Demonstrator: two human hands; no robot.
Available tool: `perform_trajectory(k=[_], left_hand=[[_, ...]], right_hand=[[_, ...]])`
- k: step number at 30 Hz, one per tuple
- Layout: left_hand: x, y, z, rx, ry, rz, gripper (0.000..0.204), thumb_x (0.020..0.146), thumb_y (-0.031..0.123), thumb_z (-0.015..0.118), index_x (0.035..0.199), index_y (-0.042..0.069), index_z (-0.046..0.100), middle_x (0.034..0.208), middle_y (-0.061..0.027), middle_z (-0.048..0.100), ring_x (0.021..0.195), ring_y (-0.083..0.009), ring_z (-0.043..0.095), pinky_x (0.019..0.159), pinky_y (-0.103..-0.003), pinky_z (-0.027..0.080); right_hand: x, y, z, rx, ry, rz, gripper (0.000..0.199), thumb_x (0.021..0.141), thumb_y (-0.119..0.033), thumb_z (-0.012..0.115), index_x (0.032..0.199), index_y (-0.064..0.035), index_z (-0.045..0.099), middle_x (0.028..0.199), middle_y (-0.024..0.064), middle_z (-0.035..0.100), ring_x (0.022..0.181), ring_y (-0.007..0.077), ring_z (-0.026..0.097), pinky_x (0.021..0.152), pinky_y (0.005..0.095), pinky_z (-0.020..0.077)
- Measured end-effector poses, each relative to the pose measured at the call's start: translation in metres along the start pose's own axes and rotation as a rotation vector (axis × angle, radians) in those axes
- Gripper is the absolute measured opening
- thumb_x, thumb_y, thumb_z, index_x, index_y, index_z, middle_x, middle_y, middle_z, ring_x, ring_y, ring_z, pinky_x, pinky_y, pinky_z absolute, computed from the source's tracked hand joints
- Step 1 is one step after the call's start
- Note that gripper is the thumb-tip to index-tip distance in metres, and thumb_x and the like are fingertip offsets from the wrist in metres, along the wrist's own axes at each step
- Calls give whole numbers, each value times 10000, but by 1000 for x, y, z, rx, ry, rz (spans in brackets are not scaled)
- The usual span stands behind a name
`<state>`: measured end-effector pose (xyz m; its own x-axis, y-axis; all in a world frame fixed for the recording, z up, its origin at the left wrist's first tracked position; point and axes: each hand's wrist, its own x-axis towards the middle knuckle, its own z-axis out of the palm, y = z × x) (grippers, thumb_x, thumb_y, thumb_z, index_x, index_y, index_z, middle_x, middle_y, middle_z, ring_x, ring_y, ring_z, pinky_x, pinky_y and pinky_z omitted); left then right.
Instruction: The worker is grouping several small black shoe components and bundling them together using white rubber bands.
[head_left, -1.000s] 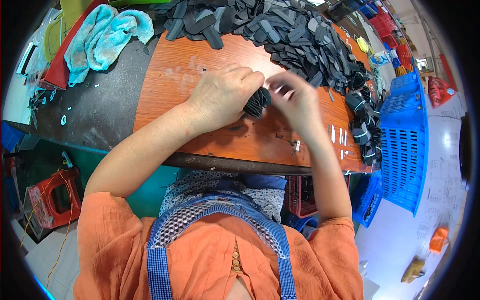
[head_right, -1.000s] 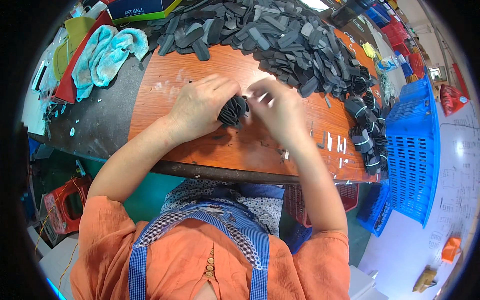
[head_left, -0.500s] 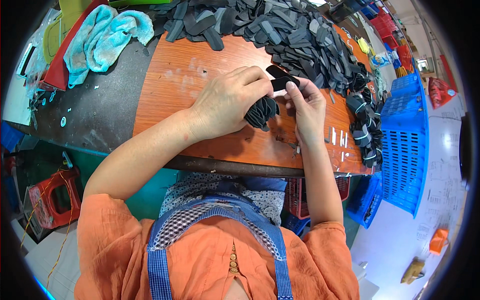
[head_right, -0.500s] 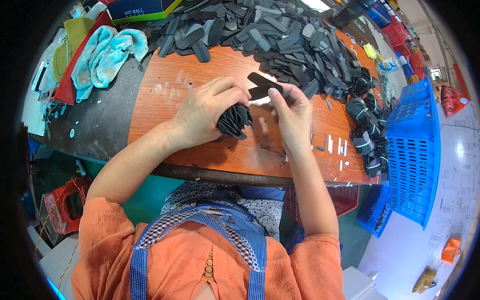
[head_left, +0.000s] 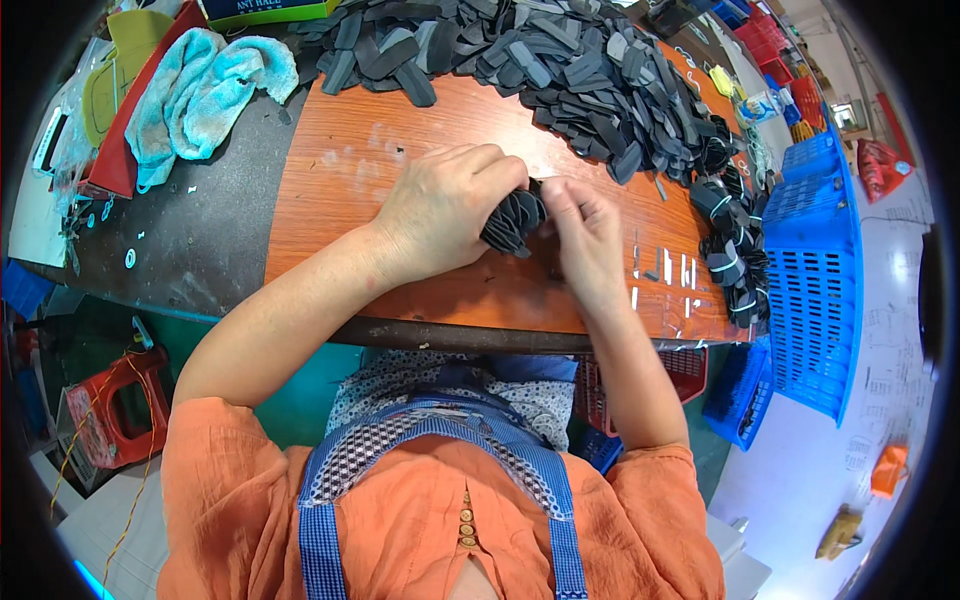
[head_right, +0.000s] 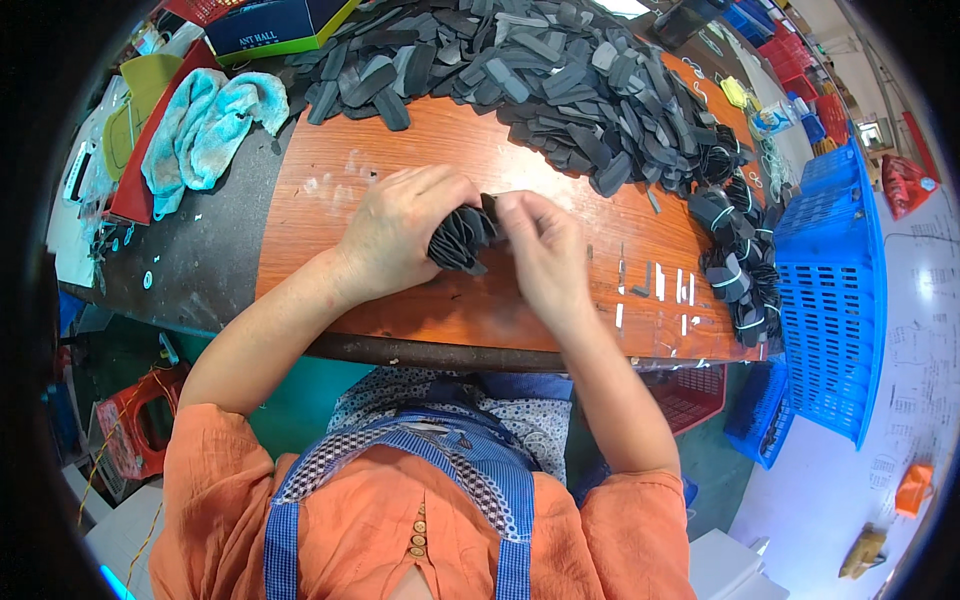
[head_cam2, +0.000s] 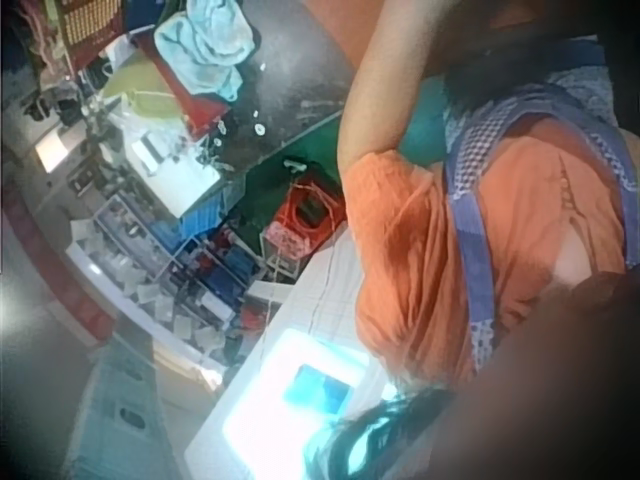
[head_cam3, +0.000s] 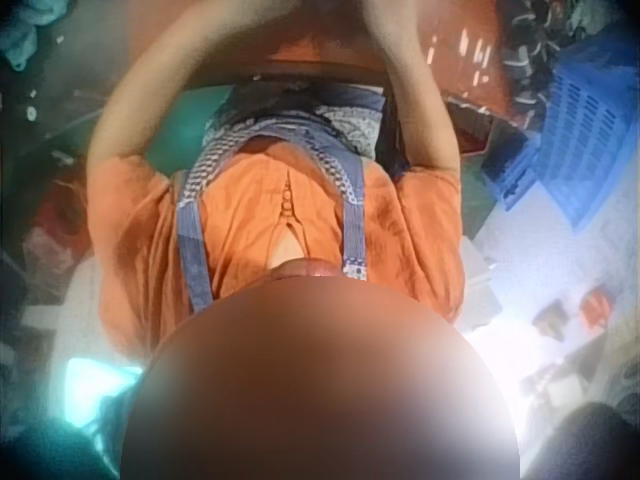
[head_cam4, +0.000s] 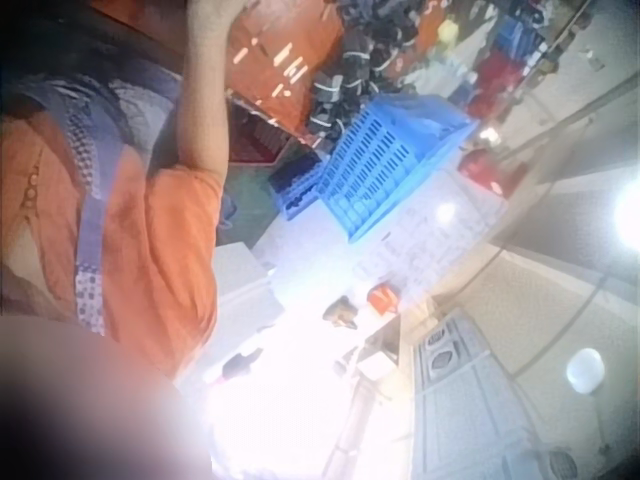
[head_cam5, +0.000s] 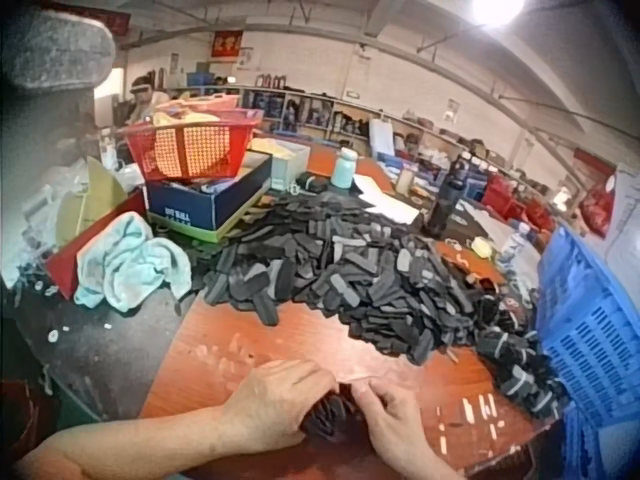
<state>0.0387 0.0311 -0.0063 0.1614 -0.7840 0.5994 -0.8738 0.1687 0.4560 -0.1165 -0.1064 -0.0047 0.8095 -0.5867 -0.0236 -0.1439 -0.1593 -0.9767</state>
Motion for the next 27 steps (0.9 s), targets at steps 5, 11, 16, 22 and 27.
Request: perform_trajectory(k=[5,11,16,22,27], left_hand=[[3,7,-3,-17,-144,-59,449,682,132,872,1047,73,617,979,-88,683,890,-307,689,774,-404,560],[-2,-1,13,-86,-71,-1,469,683,102,858,1089,62,627,985,-110,695,971,-312,697,840,-406,572],[0,3,6,-101,-124,-14,415,682,76,845,1039,60,633,938,-104,672,917,-317,684,782,-418,559],[0,8,3,-75,-168,-8,379,679,70,841,997,75,635,908,-79,639,874,-304,668,728,-408,550],[-1,11,2,-62,-160,-44,391,669,109,860,988,100,635,926,-72,641,873,-311,669,715,-412,545]], right_hand=[[64,21,-69,-795,559,-450,192,972,-218,699,1087,-69,735,935,98,716,763,149,626,732,302,512],[73,24,-109,-571,387,-183,168,910,-115,761,1064,-61,719,889,24,724,795,100,649,746,260,522],[72,-10,-162,-399,167,-264,135,937,-7,695,1068,-37,709,850,-22,654,753,50,563,669,218,458],[67,-11,-150,-1012,-33,25,343,877,-31,740,1199,-148,741,964,56,713,848,168,670,816,352,544],[53,10,-141,-1018,173,-188,236,855,-86,782,1086,-87,738,890,78,687,807,182,674,758,338,536]])
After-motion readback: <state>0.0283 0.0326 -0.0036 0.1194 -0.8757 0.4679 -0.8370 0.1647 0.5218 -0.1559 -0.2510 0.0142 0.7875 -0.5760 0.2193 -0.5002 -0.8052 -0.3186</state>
